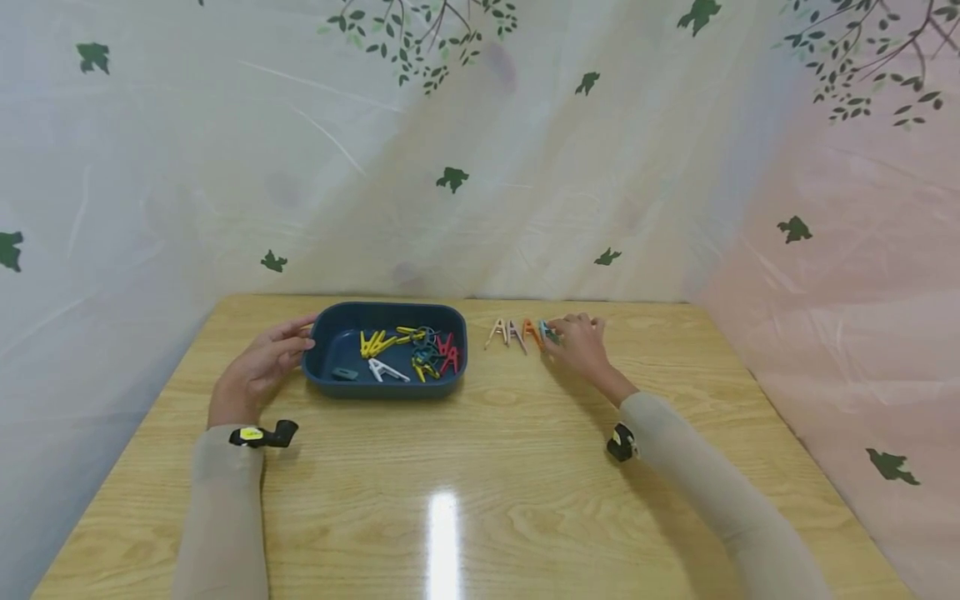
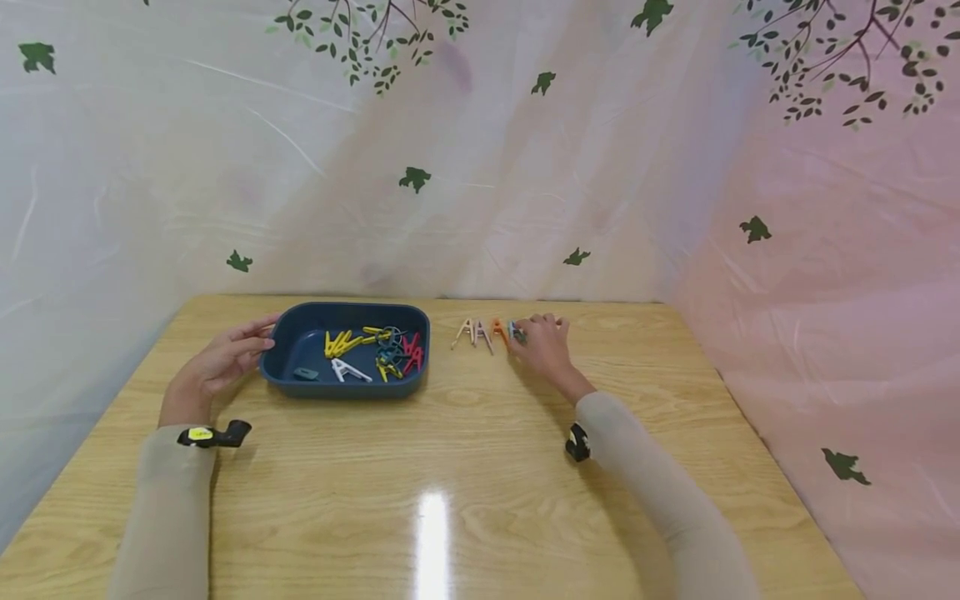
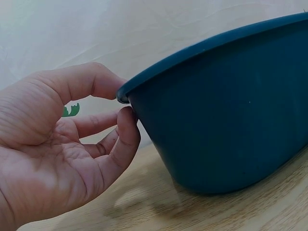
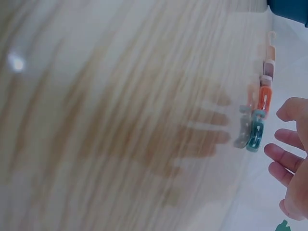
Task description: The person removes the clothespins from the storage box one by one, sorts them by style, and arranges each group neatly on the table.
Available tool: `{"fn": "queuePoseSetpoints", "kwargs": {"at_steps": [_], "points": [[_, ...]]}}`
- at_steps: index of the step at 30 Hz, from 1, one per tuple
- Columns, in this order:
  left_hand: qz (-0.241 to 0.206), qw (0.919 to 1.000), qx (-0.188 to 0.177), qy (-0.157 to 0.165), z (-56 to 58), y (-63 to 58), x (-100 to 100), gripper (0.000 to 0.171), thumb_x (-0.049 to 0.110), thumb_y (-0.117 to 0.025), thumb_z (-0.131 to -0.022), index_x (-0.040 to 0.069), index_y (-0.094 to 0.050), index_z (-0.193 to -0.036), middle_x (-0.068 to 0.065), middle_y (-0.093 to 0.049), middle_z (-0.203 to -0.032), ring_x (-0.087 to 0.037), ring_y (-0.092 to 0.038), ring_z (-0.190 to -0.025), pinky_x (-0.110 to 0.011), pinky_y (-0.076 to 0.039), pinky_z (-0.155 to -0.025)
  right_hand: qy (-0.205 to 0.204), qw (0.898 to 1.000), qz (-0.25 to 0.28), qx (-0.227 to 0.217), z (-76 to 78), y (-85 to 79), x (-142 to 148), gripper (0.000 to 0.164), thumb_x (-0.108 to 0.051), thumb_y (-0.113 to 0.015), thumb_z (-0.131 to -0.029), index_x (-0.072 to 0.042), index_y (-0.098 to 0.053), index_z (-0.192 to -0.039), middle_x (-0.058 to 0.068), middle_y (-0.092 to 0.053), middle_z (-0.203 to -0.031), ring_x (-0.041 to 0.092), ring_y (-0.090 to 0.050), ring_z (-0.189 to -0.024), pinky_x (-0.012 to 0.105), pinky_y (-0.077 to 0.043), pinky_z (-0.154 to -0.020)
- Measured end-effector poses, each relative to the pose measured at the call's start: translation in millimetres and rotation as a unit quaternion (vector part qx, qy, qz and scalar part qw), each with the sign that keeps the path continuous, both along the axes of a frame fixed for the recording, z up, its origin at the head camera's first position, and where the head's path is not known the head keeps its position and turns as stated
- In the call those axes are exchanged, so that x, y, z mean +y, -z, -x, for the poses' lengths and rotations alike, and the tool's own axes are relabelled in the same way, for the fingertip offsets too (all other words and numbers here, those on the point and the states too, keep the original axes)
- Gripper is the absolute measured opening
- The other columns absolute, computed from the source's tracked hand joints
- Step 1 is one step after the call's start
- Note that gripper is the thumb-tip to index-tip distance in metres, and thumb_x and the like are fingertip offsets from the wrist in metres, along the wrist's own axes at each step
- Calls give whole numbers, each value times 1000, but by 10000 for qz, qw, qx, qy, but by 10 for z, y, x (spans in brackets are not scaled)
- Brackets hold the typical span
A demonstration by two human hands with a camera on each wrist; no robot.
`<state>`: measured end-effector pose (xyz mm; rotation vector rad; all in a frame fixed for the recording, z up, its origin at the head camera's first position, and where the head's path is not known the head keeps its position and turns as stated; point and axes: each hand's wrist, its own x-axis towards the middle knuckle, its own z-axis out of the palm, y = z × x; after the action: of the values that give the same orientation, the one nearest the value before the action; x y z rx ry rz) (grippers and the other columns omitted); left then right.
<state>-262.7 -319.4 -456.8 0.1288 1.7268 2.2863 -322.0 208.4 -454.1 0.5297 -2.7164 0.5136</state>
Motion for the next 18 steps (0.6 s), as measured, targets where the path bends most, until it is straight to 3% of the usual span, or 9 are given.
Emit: {"fn": "queuePoseSetpoints", "kwargs": {"at_steps": [8,18], "points": [[-43,9998,161,113,2,24,-24,40,-4,-49,-104,25,-65,-126,4,-60,-109,-4,-63,-91,-16,-56,-79,-61,9997,239,11,-9,-74,-152,30,-21,-75,-91,-4,-74,-115,16,-71,-112,38,-57,-107,63,-31,-100],[407,9992,-10,15,1,1,-28,38,3,-53,-105,32,-65,-127,6,-52,-112,-3,-58,-95,-17,-55,-84,-625,9922,1079,9,-80,-319,-599,30,-18,-74,-93,-6,-73,-119,19,-71,-112,34,-53,-107,60,-28,-104]]}}
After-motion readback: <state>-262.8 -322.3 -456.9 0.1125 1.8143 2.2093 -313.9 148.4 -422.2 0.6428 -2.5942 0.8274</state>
